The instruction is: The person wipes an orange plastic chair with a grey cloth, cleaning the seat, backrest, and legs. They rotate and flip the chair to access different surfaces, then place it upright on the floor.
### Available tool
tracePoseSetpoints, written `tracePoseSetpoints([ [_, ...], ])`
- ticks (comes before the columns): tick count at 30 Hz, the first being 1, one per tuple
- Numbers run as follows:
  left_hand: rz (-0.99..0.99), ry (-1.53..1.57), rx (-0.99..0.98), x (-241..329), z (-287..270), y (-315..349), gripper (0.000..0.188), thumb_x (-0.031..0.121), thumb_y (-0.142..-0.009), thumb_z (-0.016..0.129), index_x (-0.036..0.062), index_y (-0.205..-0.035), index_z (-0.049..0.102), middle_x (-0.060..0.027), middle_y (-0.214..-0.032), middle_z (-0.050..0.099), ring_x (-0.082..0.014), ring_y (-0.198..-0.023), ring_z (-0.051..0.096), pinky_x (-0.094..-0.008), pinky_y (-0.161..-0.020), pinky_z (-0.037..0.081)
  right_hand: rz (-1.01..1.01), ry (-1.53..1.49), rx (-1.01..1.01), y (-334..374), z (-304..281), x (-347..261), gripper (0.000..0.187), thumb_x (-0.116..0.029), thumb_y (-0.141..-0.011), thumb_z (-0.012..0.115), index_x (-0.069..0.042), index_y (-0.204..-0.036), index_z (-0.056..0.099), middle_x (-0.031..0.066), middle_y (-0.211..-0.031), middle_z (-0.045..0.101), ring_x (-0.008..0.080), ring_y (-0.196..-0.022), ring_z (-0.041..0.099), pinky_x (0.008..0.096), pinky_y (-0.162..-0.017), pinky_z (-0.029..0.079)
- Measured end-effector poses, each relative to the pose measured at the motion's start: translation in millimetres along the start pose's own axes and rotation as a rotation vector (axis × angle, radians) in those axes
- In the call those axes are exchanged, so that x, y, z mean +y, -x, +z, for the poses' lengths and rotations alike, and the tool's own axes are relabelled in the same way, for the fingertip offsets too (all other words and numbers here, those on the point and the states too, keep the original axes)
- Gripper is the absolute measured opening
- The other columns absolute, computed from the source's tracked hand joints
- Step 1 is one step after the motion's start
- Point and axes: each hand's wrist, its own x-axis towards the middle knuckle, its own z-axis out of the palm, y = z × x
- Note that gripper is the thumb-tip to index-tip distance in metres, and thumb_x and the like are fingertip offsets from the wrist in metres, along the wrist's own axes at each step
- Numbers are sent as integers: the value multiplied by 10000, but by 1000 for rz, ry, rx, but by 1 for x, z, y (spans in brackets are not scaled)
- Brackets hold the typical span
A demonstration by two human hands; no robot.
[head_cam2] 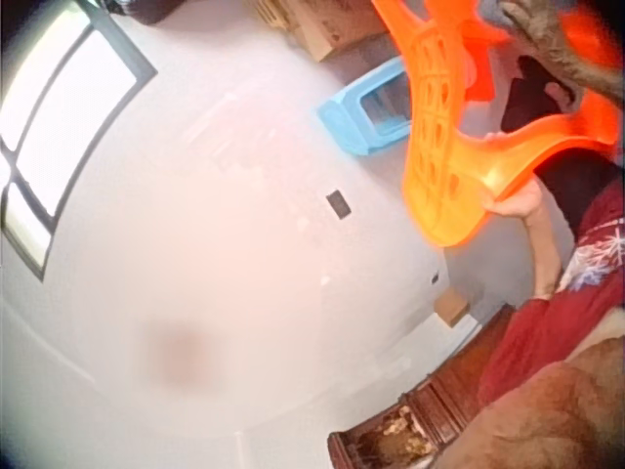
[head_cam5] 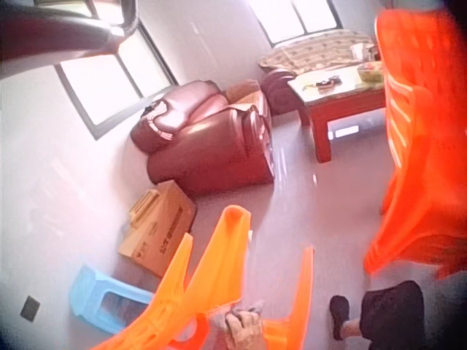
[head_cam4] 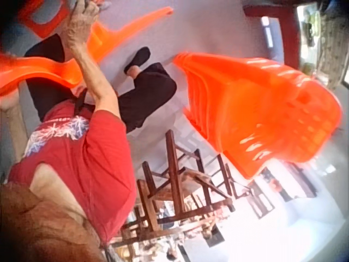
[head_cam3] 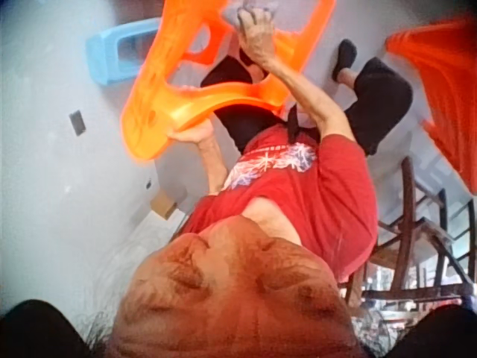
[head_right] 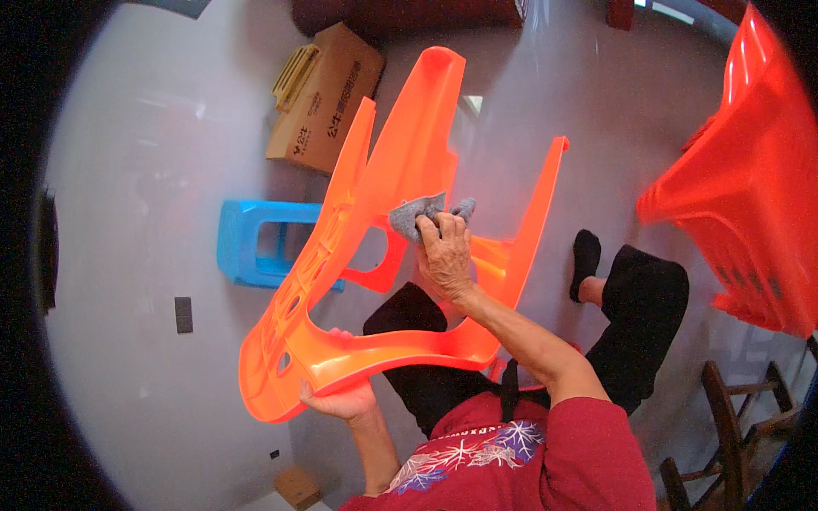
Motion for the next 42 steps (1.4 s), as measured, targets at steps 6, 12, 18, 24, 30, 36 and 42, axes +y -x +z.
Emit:
tracePoseSetpoints([
  [6, -4, -28, -52, -2, -9, 5, 742, 531, -792, 443, 23, -1331, 398, -210, -1159, 553, -332, -1027, 569, -501, -883, 462, -296, 392, -110, -100, 12, 11, 89, -145, -752, 595, -82, -814, 598, 94, -949, 536, 266, -924, 503, 392, -709, 387],
  [12, -43, -49, -41, -8, -26, 9, 758, 530, -776, 446, 7, -1324, 400, -211, -1163, 545, -327, -1013, 574, -499, -877, 466, -54, 738, 43, -218, 9, 83, 131, -159, -782, 564, -80, -791, 668, 89, -1008, 525, 269, -970, 489, 437, -743, 425],
  [18, -26, -93, -93, -7, -19, 13, 750, 527, -785, 444, -11, -1306, 412, -211, -1160, 544, -321, -1024, 565, -490, -885, 462, 97, 754, 18, -202, 11, 79, 132, -165, -779, 569, -100, -834, 670, 80, -1060, 506, 277, -1043, 454, 471, -755, 422],
  [24, -3, -88, -112, -4, -18, 9, 733, 519, -789, 418, -4, -1303, 419, -210, -1169, 545, -324, -1028, 563, -488, -889, 460, -257, 535, -49, -96, 8, 13, 104, -142, -735, 571, -116, -815, 632, 61, -1031, 526, 253, -1055, 481, 470, -726, 387],
  [30, -19, -95, -98, -3, -14, 11, 719, 514, -796, 392, -5, -1292, 432, -199, -1154, 565, -321, -1019, 579, -481, -889, 467, -572, 320, -312, -52, -11, 1, 144, -144, -753, 562, -124, -874, 639, 54, -1081, 527, 233, -1072, 473, 434, -729, 373],
  [36, -21, -121, -110, -4, -13, 15, 719, 506, -789, 408, -12, -1288, 431, -203, -1156, 565, -323, -1021, 582, -481, -900, 465, -137, 515, 140, -134, -6, 80, 306, -189, -819, 586, -90, -1108, 570, 101, -1197, 463, 315, -1084, 455, 447, -792, 411],
  [42, -15, -132, -125, 1, -9, 17, 734, 497, -778, 444, -5, -1312, 400, -214, -1171, 548, -332, -1042, 571, -487, -912, 456, 133, 478, 179, -167, 7, 74, 273, -248, -839, 585, -152, -1095, 584, 111, -1245, 437, 316, -1158, 409, 463, -838, 399],
])
